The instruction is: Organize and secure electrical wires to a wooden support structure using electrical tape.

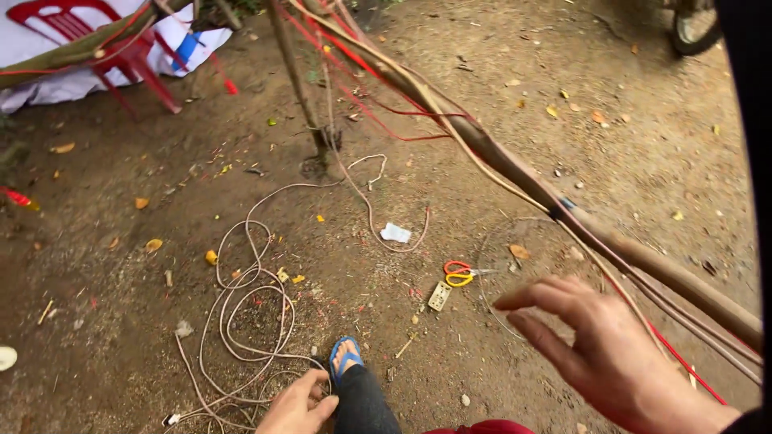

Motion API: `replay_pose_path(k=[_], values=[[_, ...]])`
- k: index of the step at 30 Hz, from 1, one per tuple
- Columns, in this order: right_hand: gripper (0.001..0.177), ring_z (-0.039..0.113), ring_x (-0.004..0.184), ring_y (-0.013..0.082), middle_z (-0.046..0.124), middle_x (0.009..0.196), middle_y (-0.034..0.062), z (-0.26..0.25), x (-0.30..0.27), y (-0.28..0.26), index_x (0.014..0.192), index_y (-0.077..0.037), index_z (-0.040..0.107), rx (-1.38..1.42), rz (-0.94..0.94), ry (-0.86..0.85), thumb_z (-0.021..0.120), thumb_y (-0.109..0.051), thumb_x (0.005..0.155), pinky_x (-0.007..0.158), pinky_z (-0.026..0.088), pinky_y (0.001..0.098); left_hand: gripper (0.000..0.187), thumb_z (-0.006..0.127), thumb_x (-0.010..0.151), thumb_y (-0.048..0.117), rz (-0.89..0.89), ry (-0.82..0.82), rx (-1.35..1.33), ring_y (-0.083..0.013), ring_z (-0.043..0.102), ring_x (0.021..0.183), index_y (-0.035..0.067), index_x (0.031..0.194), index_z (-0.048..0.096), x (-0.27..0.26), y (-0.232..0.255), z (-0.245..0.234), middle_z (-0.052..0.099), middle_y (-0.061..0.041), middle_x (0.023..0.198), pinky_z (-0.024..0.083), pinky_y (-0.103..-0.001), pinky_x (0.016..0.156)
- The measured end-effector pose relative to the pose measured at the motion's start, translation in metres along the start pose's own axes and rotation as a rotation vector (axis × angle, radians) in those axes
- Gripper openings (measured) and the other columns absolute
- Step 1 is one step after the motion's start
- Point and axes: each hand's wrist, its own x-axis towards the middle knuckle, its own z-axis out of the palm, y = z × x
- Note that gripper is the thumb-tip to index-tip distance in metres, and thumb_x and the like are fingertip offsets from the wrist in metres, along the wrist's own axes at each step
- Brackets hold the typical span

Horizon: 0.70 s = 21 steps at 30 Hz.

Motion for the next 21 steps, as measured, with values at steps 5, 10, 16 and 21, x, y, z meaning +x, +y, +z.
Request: replay_pose_path(k=[5, 10, 16, 21], values=[[0.023, 0.083, 0.092, 0.0165, 0.087, 0.101, -0.0036, 0.036, 0.083, -0.038, 0.108, -0.022, 0.079, 0.091, -0.154, -0.086, 0.063, -0.034, 0.096, 0.085, 0.061, 0.0336, 0.059, 0.072, 0.093, 0.053, -0.071, -0.119, -0.002, -0.0102, 0.074, 0.112, 0.037, 0.145, 0.051, 0.044, -0.040, -0.048, 0.071, 0.006, 0.130, 0.056, -0.030, 0.100], [0.023, 0.087, 0.093, 0.0151, 0.087, 0.108, -0.0035, 0.068, 0.159, -0.065, 0.109, -0.022, 0.080, 0.128, -0.114, -0.173, 0.067, -0.034, 0.095, 0.082, 0.064, 0.0313, 0.059, 0.071, 0.100, 0.043, -0.175, -0.257, -0.025, -0.0147, 0.061, 0.137, 0.030, 0.151, 0.043, 0.051, -0.040, -0.131, 0.056, 0.000, 0.151, 0.046, -0.043, 0.123], [0.025, 0.088, 0.099, 0.0144, 0.089, 0.112, -0.0021, 0.074, 0.219, -0.081, 0.114, -0.026, 0.079, 0.115, -0.046, -0.278, 0.066, -0.037, 0.095, 0.085, 0.065, 0.0324, 0.050, 0.060, 0.106, 0.036, -0.147, -0.084, -0.056, -0.0129, 0.053, 0.143, 0.027, 0.152, 0.044, 0.051, -0.005, -0.224, 0.053, 0.001, 0.156, 0.042, -0.043, 0.127], [0.028, 0.084, 0.090, 0.0126, 0.088, 0.099, -0.0065, 0.062, 0.257, -0.051, 0.114, -0.024, 0.080, 0.052, -0.032, -0.311, 0.065, -0.039, 0.096, 0.081, 0.062, 0.0302, 0.034, 0.054, 0.109, 0.025, -0.166, 0.005, -0.147, -0.0028, 0.063, 0.067, 0.024, 0.143, 0.058, 0.077, 0.040, -0.271, 0.069, 0.000, 0.134, 0.067, -0.022, 0.080]])
